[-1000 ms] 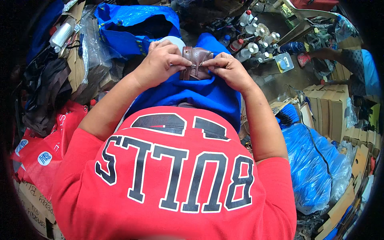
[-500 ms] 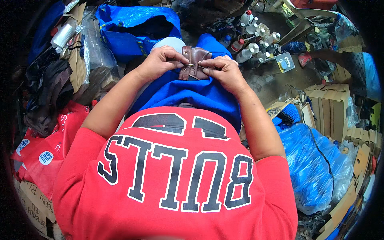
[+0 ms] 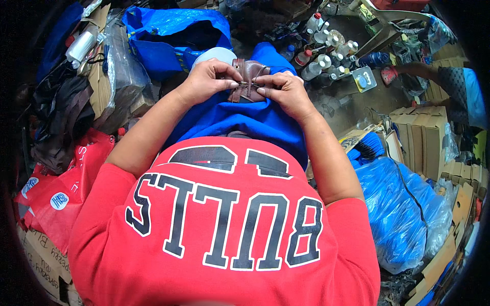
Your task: Manually sewing or stitching together components of a leather shoe upper.
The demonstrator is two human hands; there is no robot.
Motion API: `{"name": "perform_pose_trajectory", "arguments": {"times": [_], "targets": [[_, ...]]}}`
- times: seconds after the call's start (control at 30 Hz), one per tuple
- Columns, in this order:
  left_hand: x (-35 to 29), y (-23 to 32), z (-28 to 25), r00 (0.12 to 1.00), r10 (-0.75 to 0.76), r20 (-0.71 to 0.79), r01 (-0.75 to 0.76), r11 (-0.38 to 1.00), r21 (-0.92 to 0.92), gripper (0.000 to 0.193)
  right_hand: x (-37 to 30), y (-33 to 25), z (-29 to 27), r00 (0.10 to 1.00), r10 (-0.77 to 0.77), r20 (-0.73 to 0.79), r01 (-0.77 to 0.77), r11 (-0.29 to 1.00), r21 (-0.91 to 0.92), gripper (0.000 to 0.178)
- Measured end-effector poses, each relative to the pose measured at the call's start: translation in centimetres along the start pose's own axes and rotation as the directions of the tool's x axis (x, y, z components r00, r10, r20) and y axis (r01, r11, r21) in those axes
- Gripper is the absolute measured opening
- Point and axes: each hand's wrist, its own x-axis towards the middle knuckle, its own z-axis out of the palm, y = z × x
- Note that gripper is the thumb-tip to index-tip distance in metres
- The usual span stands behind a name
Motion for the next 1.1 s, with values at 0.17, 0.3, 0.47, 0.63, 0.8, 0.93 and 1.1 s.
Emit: {"name": "perform_pose_trajectory", "arguments": {"times": [0.17, 0.3, 0.47, 0.63, 0.8, 0.93, 1.1], "targets": [[0.0, 2.3, 1.3, 0.998, 0.039, -0.048, -0.024, 0.964, 0.266, 0.011, -0.2, -0.7, 1.2, 0.992, 0.096, -0.085, -0.084, 0.986, 0.143, 0.021], [0.4, 1.6, 1.2, 0.894, 0.439, -0.085, -0.331, 0.778, 0.534, 0.013, 0.9, -1.1, 0.7, 0.978, 0.209, -0.002, -0.187, 0.88, 0.436, 0.013], [-0.5, 2.4, -0.9, 0.92, 0.382, -0.086, -0.268, 0.775, 0.573, 0.013, 0.3, -1.6, -1.9, 0.995, 0.096, -0.01, -0.095, 0.992, 0.082, 0.01], [-1.7, 6.2, 0.5, 0.968, 0.148, 0.202, -0.248, 0.451, 0.858, 0.014, 1.2, -5.0, -1.6, 0.972, -0.026, 0.233, 0.122, 0.904, -0.41, 0.007], [-2.1, 5.6, 0.8, 0.95, 0.049, 0.31, -0.307, 0.347, 0.886, 0.019, 0.8, -5.2, -0.8, 0.939, -0.062, 0.338, 0.287, 0.682, -0.673, 0.012], [-4.5, 3.7, -2.6, 0.962, 0.109, 0.249, -0.272, 0.375, 0.886, 0.018, -0.3, -4.2, -2.8, 0.959, -0.096, 0.267, 0.27, 0.595, -0.757, 0.01], [-9.3, 0.1, -11.1, 0.969, -0.083, -0.234, 0.194, 0.841, 0.505, 0.009, -3.8, -0.2, -8.0, 0.98, 0.147, -0.133, -0.181, 0.937, -0.298, 0.006]]}}
